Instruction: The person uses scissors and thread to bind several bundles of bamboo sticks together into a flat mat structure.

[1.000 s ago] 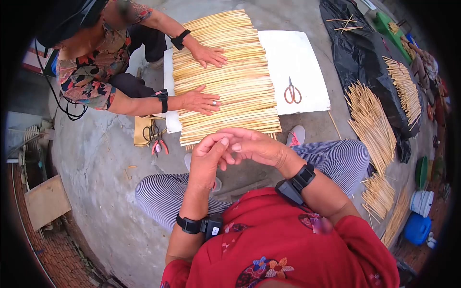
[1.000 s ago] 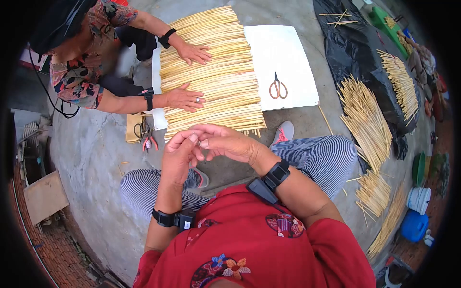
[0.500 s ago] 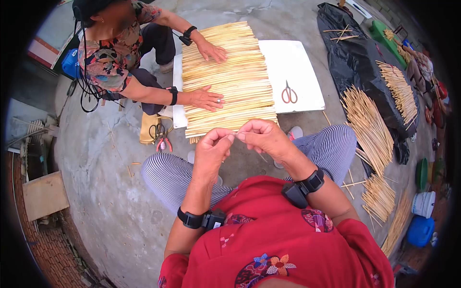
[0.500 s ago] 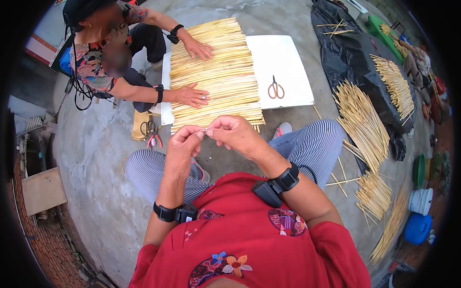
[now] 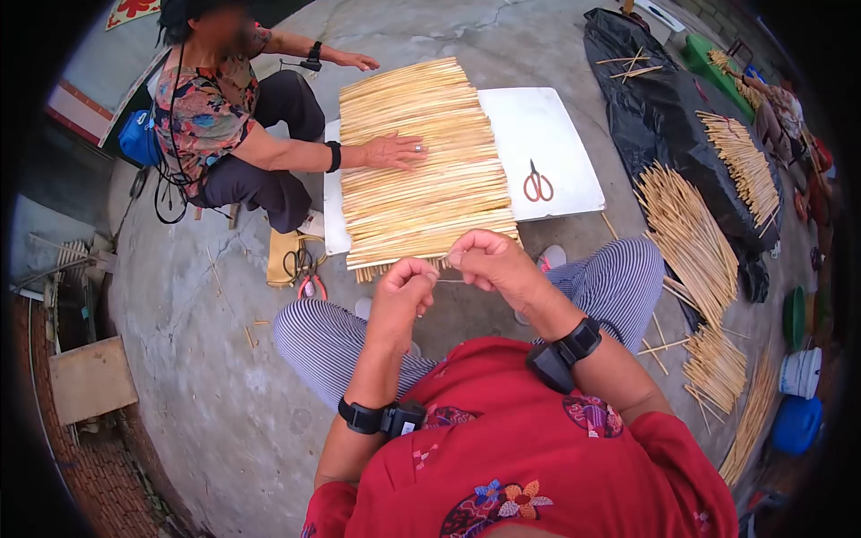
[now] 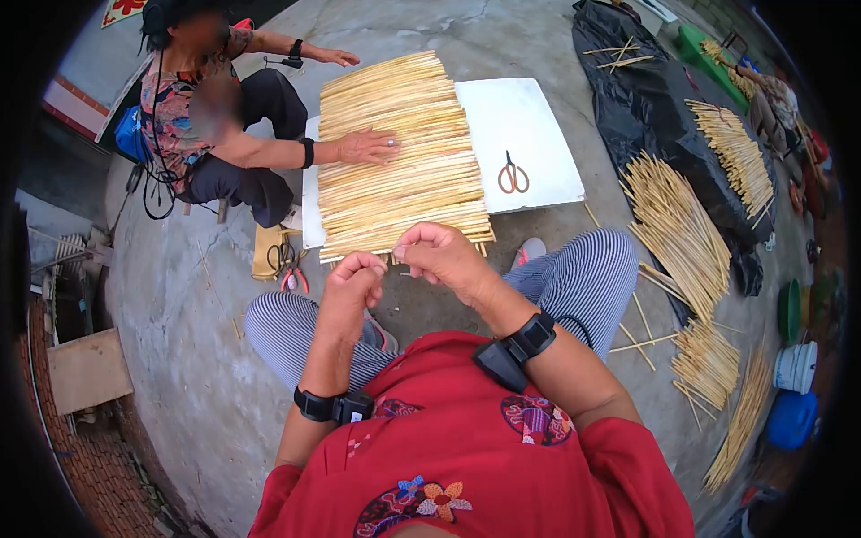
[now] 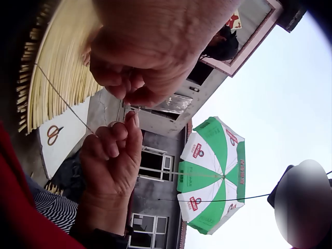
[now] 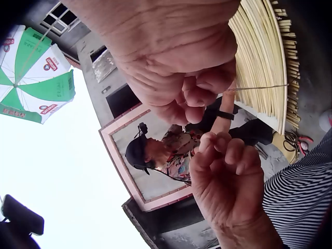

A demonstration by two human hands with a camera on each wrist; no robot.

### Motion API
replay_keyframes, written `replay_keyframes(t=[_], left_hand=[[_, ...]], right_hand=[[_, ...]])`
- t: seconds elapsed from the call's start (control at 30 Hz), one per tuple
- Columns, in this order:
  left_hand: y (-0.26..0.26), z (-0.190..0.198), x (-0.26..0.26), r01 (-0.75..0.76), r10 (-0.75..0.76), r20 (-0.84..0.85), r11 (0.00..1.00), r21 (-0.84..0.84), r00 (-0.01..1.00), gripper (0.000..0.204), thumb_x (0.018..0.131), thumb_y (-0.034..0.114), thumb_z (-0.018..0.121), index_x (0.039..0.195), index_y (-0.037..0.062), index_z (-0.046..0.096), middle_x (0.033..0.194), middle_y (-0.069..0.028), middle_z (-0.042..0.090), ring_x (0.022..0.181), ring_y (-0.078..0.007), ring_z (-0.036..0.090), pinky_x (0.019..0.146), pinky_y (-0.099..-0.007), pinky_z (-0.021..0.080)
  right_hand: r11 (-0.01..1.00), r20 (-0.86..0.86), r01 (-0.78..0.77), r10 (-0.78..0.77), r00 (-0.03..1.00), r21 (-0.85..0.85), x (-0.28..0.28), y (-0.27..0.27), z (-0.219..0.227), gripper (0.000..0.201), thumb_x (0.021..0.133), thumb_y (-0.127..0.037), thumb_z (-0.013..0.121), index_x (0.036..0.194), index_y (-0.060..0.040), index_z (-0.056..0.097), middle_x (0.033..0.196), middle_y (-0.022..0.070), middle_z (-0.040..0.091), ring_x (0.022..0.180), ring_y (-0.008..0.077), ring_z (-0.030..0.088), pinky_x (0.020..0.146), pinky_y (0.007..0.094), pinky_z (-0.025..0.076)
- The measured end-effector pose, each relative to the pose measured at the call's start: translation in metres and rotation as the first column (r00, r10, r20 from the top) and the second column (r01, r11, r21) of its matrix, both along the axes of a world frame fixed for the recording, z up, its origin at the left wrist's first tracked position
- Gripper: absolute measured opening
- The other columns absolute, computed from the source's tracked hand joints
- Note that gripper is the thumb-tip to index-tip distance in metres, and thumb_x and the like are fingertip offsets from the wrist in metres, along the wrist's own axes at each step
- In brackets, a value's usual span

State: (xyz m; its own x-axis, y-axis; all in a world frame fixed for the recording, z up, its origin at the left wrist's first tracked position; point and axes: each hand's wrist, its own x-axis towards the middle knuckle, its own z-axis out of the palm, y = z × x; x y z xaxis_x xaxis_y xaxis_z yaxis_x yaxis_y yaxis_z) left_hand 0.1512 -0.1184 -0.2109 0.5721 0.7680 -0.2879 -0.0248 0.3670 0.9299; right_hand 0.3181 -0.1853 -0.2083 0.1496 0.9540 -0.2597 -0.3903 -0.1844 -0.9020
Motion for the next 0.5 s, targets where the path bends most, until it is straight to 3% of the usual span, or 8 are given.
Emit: replay_keyframes(t=[0.07,0.17,0.5], left_hand=[[0.002,-0.002,0.001,-0.076,0.077,0.056,0.997,-0.024,0.995,0.009,0.083,0.009,0.061,0.090,0.0045,0.060,0.071,0.0034,0.055,0.057,-0.0034,0.046,0.050,-0.0175,0.035],[0.001,0.005,0.006,-0.040,0.049,0.149,0.997,-0.063,0.988,0.012,0.082,0.008,0.062,0.094,0.0041,0.060,0.076,0.0022,0.057,0.060,-0.0040,0.048,0.051,-0.0179,0.036],[-0.001,0.023,0.011,-0.041,0.038,0.067,0.999,0.033,0.997,0.012,0.083,0.008,0.063,0.094,0.0046,0.061,0.079,0.0023,0.059,0.064,-0.0040,0.049,0.053,-0.0171,0.037]], right_hand=[[1.000,0.063,0.015,-0.015,0.998,-0.002,-0.004,0.001,0.009,0.013,0.081,-0.017,0.066,0.088,-0.0077,0.061,0.065,-0.0027,0.054,0.050,0.0020,0.044,0.043,0.0151,0.032],[0.999,0.071,-0.019,0.017,0.997,0.029,-0.004,-0.002,0.019,0.013,0.081,-0.017,0.066,0.089,-0.0069,0.061,0.065,-0.0025,0.055,0.051,0.0022,0.045,0.043,0.0151,0.032],[0.997,0.137,-0.052,0.044,0.990,0.054,-0.001,0.000,0.019,0.016,0.082,-0.020,0.066,0.089,-0.0057,0.062,0.065,-0.0032,0.056,0.055,0.0018,0.050,0.043,0.0154,0.035]])
